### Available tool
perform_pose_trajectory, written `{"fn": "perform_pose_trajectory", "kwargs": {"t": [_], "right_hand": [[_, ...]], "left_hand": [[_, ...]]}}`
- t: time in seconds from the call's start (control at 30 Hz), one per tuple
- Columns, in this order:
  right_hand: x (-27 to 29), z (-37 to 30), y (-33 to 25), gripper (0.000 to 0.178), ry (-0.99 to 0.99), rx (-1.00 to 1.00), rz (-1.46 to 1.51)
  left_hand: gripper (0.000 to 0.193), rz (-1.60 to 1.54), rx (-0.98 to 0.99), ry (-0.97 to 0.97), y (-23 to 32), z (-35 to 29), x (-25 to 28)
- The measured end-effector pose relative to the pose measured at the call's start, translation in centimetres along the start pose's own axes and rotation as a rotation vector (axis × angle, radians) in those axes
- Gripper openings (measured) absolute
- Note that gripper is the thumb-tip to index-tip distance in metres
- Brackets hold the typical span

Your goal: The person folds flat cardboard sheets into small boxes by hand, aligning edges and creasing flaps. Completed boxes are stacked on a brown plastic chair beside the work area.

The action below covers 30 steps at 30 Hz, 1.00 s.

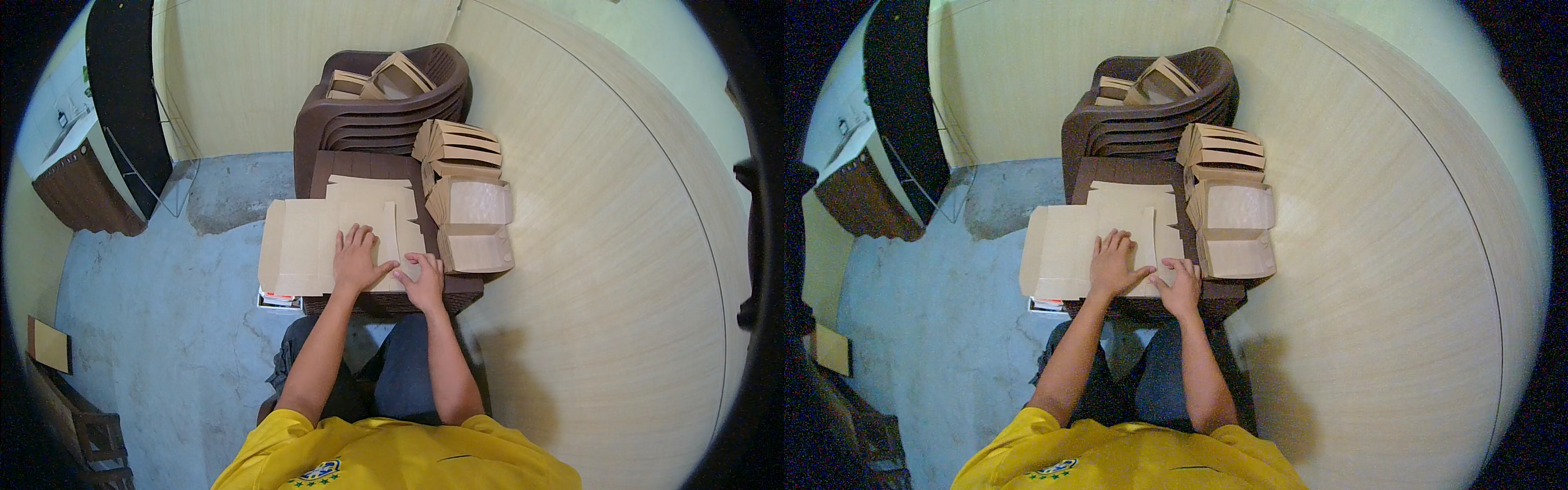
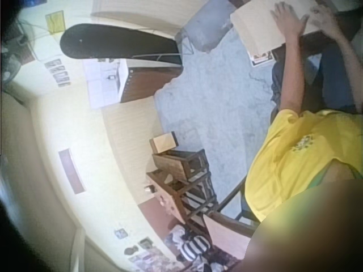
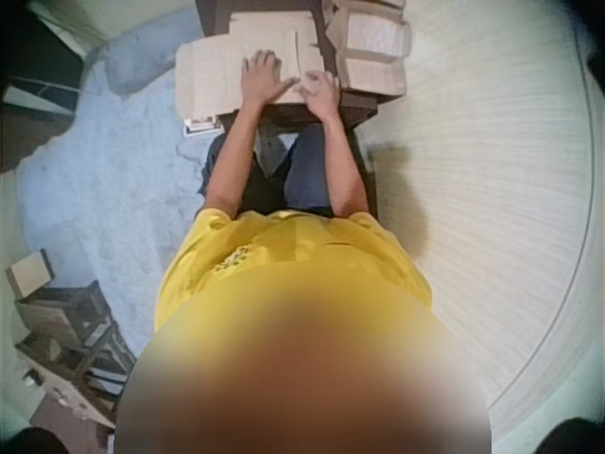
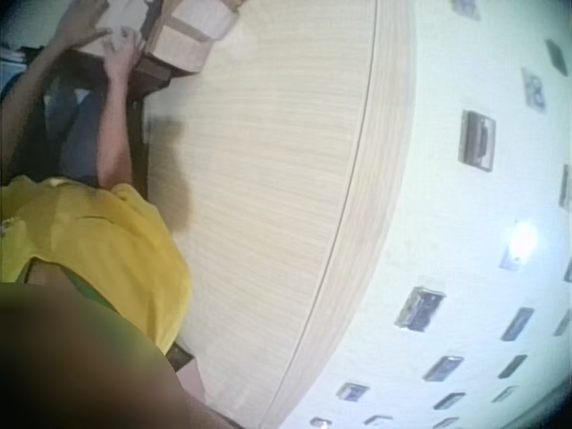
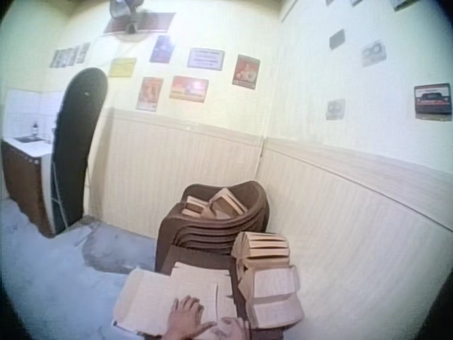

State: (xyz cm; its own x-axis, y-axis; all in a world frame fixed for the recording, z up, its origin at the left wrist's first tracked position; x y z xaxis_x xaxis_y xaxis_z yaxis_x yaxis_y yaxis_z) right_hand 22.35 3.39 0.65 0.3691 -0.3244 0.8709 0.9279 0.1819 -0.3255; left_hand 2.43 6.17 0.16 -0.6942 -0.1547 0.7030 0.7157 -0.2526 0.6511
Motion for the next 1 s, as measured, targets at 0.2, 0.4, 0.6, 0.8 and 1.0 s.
{"fn": "perform_pose_trajectory", "kwargs": {"t": [0.2,0.4,0.6,0.8,1.0], "right_hand": [[0.6,1.5,-0.4,0.051,-0.152,-0.092,-0.006],[0.7,1.4,-0.5,0.056,-0.176,-0.098,0.021],[0.8,1.1,-1.0,0.062,-0.176,-0.11,-0.038],[0.3,0.6,-1.3,0.058,-0.12,-0.101,-0.097],[-0.4,2.1,0.2,0.051,-0.15,-0.366,0.316]], "left_hand": [[0.086,-0.051,-0.045,-0.031,-0.8,0.0,0.2],[0.049,-0.062,-0.042,-0.029,-1.1,0.0,0.0],[0.036,0.002,-0.077,-0.018,-1.1,0.0,-0.2],[0.038,0.014,-0.07,-0.01,-0.5,-0.1,0.0],[0.048,-0.06,-0.094,-0.275,-0.9,0.5,4.0]]}}
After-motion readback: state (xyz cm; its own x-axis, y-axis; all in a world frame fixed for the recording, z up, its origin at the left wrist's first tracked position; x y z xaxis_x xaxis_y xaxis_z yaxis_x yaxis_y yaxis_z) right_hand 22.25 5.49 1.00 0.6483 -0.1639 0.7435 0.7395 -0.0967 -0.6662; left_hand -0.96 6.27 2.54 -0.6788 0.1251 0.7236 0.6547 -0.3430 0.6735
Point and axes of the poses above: each hand's wrist, its own z-axis towards the middle knuckle, its own x-axis out of the back of the hand, y = z × x, the point moved 1 cm from there along z, towards the middle knuckle, and after that the axes turned 15 degrees about -z, right-handed, at the moved point
